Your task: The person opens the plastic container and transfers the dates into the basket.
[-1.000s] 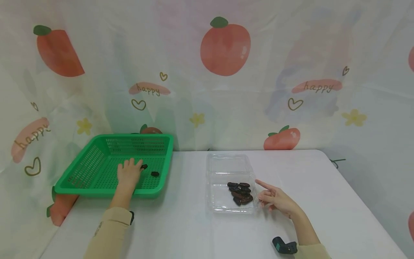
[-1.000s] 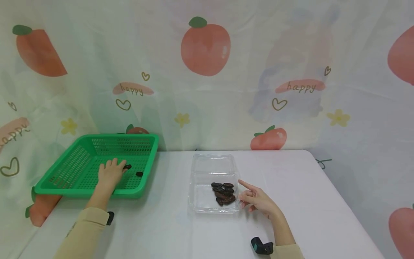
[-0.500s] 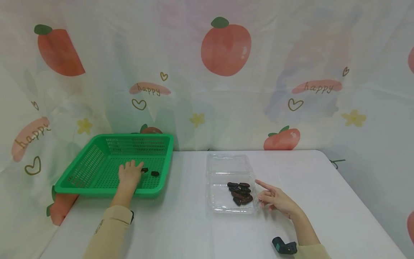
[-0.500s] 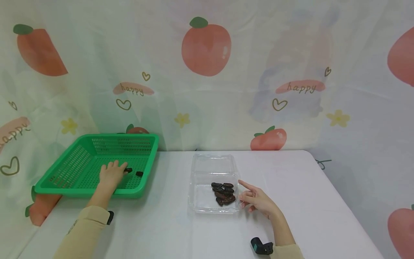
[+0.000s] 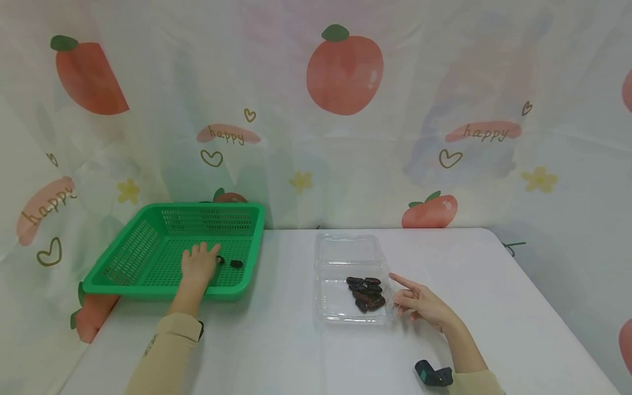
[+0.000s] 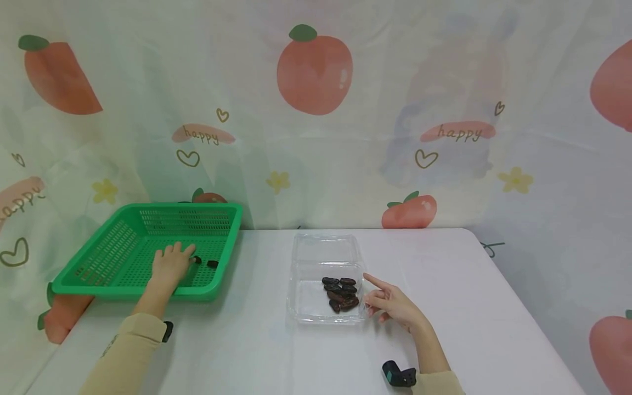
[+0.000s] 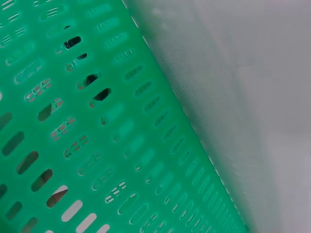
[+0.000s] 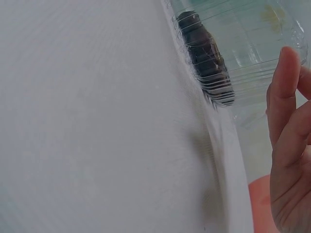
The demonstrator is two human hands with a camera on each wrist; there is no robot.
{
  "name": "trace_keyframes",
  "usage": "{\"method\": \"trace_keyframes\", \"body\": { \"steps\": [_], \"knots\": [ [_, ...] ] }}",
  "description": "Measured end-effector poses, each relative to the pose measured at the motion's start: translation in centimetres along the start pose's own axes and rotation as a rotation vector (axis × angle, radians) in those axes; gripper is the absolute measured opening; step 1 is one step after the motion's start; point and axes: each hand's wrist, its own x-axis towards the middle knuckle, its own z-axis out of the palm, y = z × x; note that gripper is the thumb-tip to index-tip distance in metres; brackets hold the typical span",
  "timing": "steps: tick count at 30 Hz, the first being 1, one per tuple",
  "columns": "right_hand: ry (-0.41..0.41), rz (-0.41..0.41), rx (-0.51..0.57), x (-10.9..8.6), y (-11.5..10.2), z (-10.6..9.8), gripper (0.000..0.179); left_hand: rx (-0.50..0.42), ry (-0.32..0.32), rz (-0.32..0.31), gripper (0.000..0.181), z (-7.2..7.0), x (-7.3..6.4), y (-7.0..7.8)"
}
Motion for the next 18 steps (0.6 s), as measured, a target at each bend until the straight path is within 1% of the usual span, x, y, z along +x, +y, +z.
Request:
{"method": "trace_keyframes", "body": {
  "steps": [5,8,13,16,18],
  "knots": [
    [-0.003,-0.012,-0.004,-0.1,0.0,0.0,0.07,0.004,0.112,0.028,0.038,-0.1,0.3,0.1],
    [0.0,-0.012,-0.009,-0.1,-0.1,0.0,0.07,-0.005,0.143,0.032,0.039,-0.3,0.6,0.5],
    [0.006,-0.005,-0.012,-0.2,-0.2,0.1,0.069,-0.025,0.179,0.059,0.038,-0.9,0.6,2.1],
    [0.006,-0.004,-0.005,-0.2,-0.3,0.1,0.069,-0.026,0.23,0.087,0.032,-1.4,0.5,3.3],
    [0.007,-0.005,0.0,-0.2,-0.3,0.1,0.07,-0.023,0.279,0.111,0.027,-1.8,0.3,4.1]
  ]
}}
